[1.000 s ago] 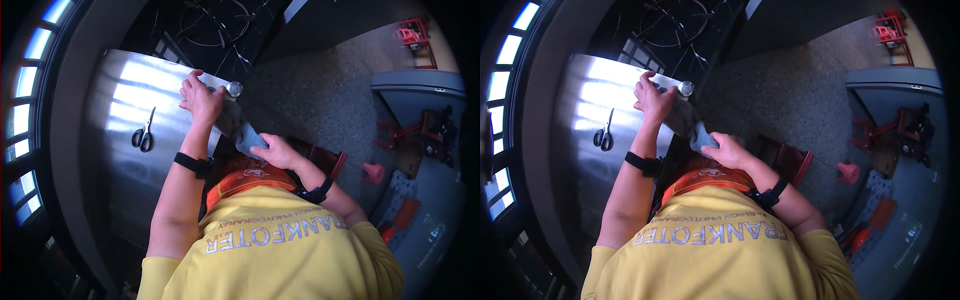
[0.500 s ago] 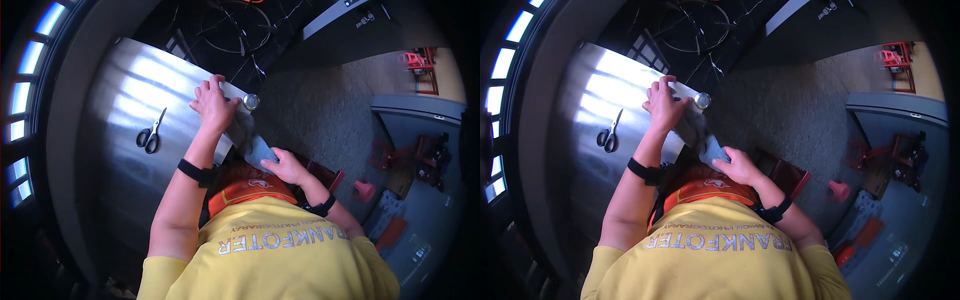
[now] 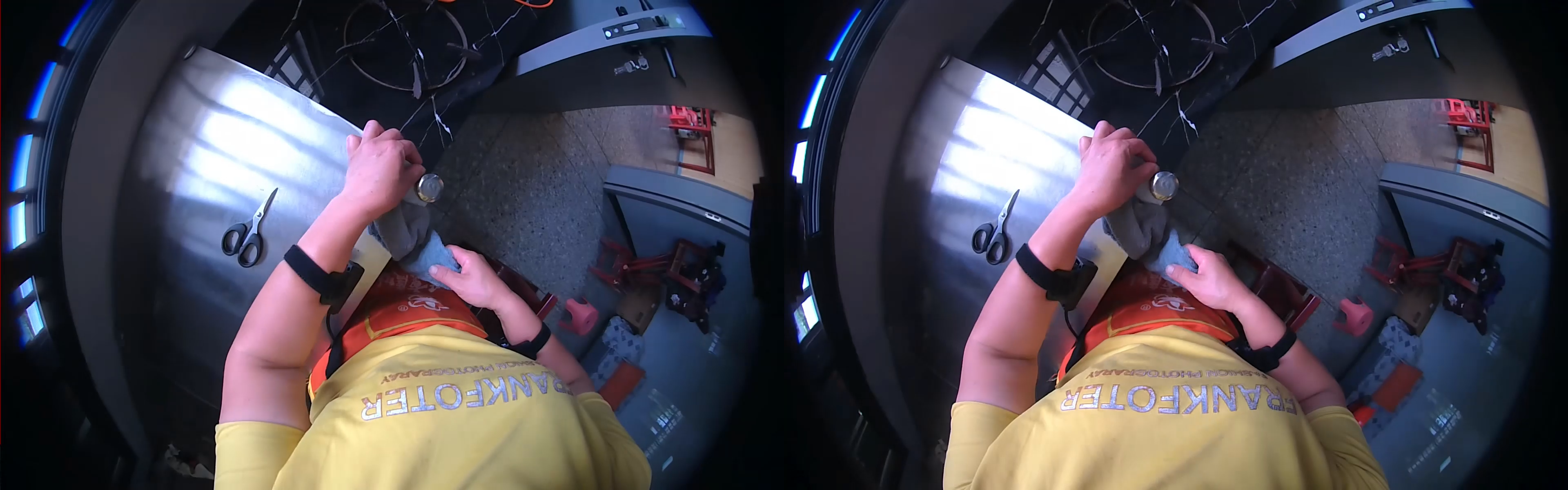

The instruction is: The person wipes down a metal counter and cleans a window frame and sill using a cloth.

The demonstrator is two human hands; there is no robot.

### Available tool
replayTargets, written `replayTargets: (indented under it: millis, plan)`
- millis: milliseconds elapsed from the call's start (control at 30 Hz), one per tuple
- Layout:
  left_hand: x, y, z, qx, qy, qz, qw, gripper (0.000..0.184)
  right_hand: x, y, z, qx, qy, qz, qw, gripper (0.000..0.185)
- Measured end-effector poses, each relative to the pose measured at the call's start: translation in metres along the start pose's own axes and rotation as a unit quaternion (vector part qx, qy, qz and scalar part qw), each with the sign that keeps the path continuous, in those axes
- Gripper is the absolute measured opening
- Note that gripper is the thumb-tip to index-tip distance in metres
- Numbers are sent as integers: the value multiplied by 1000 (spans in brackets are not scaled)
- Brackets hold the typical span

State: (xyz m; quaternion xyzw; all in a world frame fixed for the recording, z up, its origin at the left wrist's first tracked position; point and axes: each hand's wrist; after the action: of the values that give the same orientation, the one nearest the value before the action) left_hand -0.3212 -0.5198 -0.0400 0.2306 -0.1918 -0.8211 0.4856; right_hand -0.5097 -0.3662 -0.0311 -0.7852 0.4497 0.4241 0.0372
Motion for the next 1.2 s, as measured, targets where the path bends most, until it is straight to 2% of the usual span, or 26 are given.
replayTargets:
  millis: [33,100,300,433,500,600,767,833,900,1000,1200]
  plan:
    - [-1,1,-5,-1,-1,-1,1000,14,1,2,-1,-6,2,8,1000,21]
    - [-6,2,-11,1,-69,17,997,12,3,4,1,1,5,18,1000,24]
    - [5,4,5,38,-1,-38,999,19,11,4,0,11,4,20,1000,28]
    - [6,4,1,34,-4,-48,998,19,10,6,-4,18,1,20,1000,28]
    - [2,6,-9,6,-71,-21,997,14,9,7,-1,21,9,30,999,28]
    - [1,4,-8,20,-86,-7,996,12,8,8,1,21,7,22,1000,24]
    - [12,7,7,31,-37,-58,997,13,10,9,-1,25,-4,-4,1000,21]
    - [13,6,6,39,-27,-63,997,13,10,8,1,35,10,24,999,27]
    - [13,6,-6,-5,-84,-49,995,12,8,12,0,30,15,29,999,26]
    - [9,4,-12,-3,-111,-25,994,12,7,11,3,31,20,37,999,26]
    - [19,5,6,31,-12,-71,997,15,6,14,0,18,9,6,1000,21]
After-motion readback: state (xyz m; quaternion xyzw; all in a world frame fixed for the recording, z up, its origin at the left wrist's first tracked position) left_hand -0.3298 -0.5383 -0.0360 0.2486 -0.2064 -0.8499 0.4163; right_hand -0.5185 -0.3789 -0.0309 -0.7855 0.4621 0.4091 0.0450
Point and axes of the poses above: each hand's wrist, its own x-axis towards the middle knuckle, its own y-axis out of the back of the hand, z = x × y, and after that the axes turned 13 degrees about -x, right-handed
